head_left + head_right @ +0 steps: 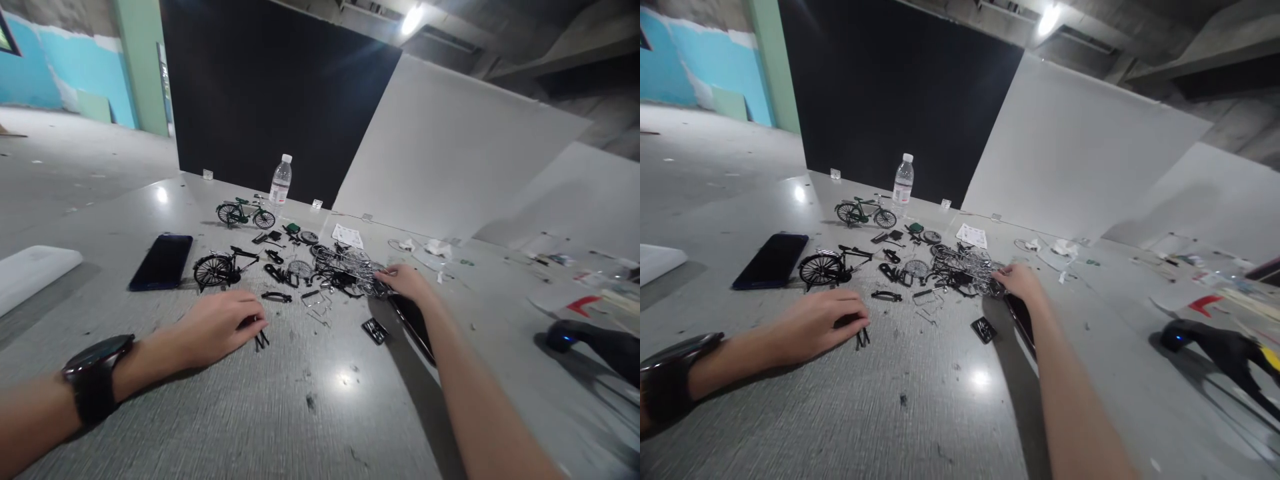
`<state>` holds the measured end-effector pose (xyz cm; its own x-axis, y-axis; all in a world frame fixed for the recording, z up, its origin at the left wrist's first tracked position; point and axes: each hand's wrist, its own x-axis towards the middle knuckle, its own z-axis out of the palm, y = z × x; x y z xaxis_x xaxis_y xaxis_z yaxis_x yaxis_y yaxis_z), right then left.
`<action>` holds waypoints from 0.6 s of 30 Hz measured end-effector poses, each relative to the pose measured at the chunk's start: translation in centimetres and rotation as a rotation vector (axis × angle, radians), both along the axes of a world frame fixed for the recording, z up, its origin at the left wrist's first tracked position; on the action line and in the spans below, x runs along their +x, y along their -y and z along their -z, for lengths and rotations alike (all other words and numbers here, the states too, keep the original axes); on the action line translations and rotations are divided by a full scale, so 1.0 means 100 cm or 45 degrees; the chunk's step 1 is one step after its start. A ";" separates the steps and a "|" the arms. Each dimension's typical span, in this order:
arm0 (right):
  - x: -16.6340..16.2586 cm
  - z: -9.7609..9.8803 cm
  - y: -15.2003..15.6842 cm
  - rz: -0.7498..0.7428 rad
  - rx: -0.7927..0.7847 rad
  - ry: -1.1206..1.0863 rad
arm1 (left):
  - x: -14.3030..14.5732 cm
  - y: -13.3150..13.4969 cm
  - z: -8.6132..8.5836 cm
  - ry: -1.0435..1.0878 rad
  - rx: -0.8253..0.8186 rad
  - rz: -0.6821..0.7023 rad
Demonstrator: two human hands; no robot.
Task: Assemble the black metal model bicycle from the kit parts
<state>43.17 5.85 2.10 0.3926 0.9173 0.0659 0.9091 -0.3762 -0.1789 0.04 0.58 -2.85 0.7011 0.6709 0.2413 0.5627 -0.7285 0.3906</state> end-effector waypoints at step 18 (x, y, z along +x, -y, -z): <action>-0.005 0.007 0.001 0.066 0.066 -0.658 | 0.001 -0.001 0.000 0.023 -0.018 -0.002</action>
<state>42.68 5.70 1.37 0.4307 0.8965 -0.1037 0.6778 -0.3972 -0.6187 0.11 0.65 -2.86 0.6957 0.6756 0.2440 0.5568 -0.7218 0.4111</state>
